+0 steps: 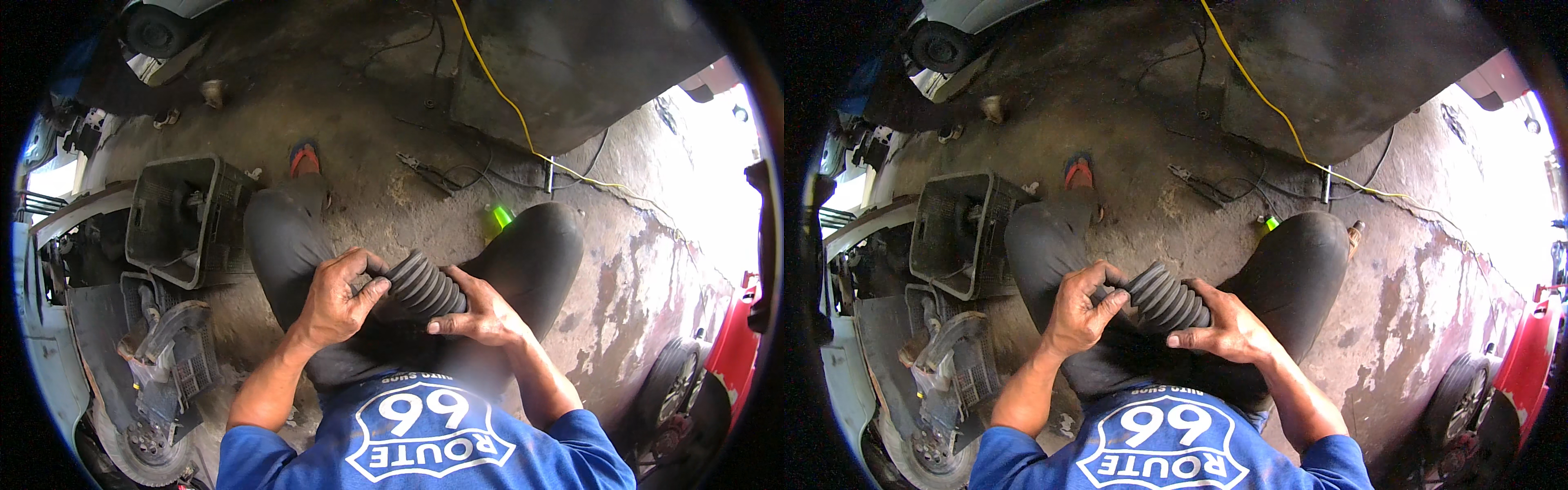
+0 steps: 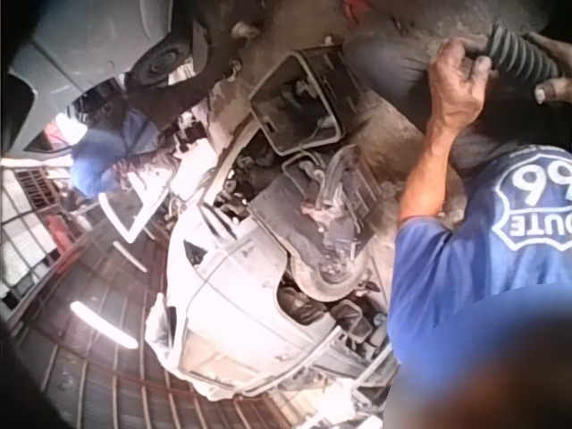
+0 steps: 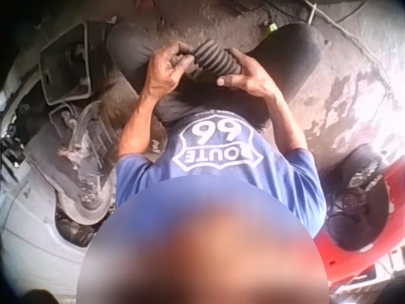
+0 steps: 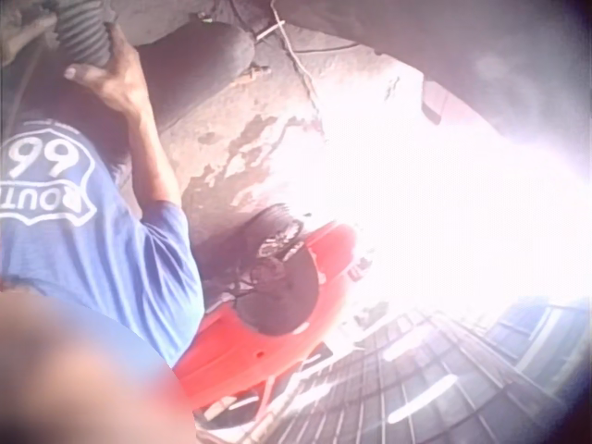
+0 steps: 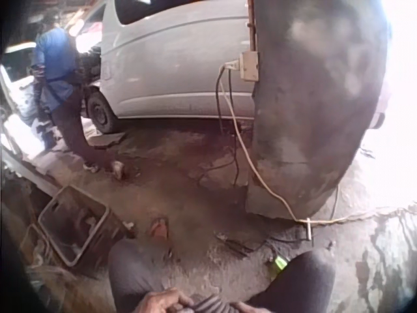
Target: The person uses a power drill to remove a bolt from a black rubber boot, then walks around the garage and installs the boot onto a vehicle's interior mechanism.
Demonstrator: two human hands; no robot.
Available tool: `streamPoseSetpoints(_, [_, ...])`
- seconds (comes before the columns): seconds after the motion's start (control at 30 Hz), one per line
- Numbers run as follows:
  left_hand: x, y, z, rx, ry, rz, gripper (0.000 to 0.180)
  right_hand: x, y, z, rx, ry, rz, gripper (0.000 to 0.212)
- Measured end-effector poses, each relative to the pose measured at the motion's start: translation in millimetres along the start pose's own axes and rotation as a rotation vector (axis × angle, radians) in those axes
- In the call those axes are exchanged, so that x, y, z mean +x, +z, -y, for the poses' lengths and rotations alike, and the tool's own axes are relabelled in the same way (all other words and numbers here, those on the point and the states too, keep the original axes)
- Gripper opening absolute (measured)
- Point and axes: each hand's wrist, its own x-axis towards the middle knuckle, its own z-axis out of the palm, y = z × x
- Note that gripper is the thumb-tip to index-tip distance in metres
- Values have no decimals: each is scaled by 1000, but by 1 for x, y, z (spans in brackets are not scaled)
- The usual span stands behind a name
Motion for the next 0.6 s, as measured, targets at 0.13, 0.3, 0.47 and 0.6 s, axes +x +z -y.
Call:
streamPoseSetpoints(0.13, [-4, 16, 15, 202, 4, -143, 17, -3, 2, -2, 50, 16, -20, 85])
streamPoseSetpoints(0.3, [10, 35, 11, 233, 106, -280, 12, -10, 22, -13, 69, 80, -122, 102])
streamPoseSetpoints(0.47, [9, 9, -24, -70, 190, 221, 22, -35, 33, -30, 186, -4, 104, 122])
streamPoseSetpoints(0.6, [3, 16, -39, -95, 68, 535, 10, -46, 24, -28, 37, -374, -249, 97])
